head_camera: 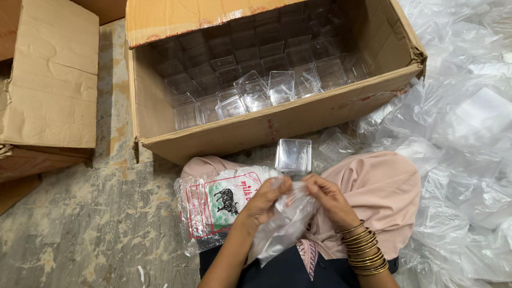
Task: The person sits on the floor and removes clear plastic boxes from plastic bags one at a time, then places and stacks the boxes into a large open cardboard box in front of them. They repeat this unpacking and stacking cycle throughout the episode.
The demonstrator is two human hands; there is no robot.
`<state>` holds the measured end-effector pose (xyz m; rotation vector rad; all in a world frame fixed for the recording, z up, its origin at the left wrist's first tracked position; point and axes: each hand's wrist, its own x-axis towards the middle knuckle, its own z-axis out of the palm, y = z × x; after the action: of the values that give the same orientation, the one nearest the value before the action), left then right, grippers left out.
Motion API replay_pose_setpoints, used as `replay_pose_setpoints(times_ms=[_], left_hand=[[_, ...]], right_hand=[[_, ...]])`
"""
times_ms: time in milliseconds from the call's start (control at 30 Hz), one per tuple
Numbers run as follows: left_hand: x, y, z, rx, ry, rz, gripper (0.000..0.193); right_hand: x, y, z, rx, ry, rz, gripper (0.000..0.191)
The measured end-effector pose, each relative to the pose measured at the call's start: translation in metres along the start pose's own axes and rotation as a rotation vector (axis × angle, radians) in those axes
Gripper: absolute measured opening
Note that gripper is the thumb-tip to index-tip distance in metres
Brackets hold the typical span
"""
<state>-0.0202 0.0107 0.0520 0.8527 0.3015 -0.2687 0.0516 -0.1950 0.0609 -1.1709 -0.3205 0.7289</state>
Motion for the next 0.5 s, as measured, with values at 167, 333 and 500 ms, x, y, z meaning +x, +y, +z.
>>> replay_pose_setpoints(times_ms=[167, 333, 500], left_hand=[[0.009, -0.01, -0.011, 0.112, -0.09, -0.303, 0.036], [0.031, 0.019, 0.001, 0.778, 0.037, 0.347, 0.017], [0.054, 0.043, 0.042, 1.386, 0.372, 0.55, 0.042]], right_hand=[[-0.001, 0.019, -0.034, 0.791, -0.106, -0.1, 0.013], [0.015, 0.026, -0.053, 0.239, 0.187, -0.163, 0.045], [0.046, 0.043, -0.027, -0.849, 0.394, -0.411, 0.043]])
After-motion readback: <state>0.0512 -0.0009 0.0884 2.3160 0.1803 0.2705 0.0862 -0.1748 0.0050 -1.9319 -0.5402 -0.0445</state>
